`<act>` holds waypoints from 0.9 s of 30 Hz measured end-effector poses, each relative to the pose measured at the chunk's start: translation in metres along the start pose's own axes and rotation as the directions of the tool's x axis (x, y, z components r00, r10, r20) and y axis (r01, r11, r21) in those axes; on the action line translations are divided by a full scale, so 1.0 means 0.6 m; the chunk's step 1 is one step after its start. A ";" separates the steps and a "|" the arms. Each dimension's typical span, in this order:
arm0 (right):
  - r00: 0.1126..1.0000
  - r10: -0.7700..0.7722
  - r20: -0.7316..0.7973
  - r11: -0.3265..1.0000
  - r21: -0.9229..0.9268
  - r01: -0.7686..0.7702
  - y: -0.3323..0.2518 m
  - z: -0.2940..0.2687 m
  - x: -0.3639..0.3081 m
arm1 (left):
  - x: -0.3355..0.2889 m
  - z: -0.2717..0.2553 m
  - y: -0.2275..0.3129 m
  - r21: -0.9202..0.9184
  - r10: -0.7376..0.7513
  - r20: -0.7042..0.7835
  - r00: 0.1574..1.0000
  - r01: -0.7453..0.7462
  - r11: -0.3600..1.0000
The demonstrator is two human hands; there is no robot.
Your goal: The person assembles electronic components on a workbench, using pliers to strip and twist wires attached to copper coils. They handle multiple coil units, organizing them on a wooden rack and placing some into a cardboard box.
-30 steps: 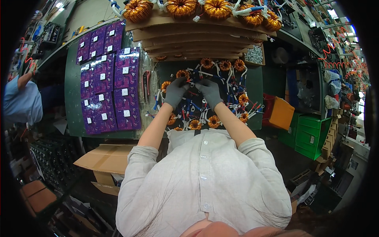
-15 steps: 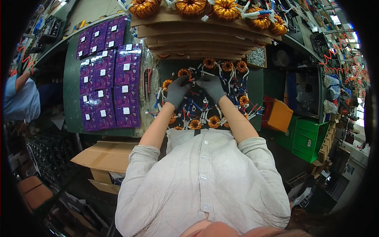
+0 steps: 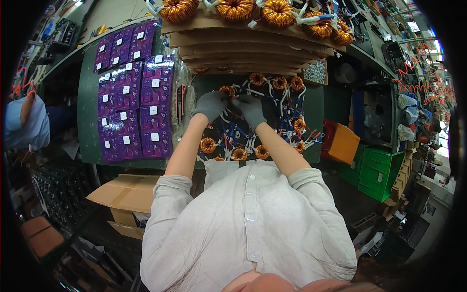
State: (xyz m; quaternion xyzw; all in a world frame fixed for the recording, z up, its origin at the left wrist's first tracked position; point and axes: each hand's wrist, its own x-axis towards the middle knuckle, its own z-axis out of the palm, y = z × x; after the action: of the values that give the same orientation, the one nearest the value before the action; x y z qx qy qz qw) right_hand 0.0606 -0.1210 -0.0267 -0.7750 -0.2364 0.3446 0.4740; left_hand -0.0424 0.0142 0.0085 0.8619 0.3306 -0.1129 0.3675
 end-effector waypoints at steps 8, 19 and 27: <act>0.992 0.123 0.019 0.992 -0.039 -0.122 -0.016 0.005 0.004 | -0.045 0.052 -0.021 -0.505 0.087 -0.042 0.995 -0.096 0.858; 0.973 0.132 0.190 0.918 0.346 -0.192 -0.002 -0.024 0.000 | -0.009 0.042 -0.045 -0.715 0.151 -0.085 0.985 -0.166 0.679; 0.974 0.151 0.166 0.906 0.370 -0.204 0.001 -0.027 0.004 | -0.003 0.036 -0.032 -0.599 0.056 -0.056 0.997 -0.078 0.797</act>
State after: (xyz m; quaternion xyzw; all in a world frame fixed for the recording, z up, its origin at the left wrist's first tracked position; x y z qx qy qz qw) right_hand 0.0742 -0.1289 -0.0228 -0.6602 -0.1239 0.4772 0.5667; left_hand -0.0552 0.0081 -0.0168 0.7141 0.3252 0.0259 0.6193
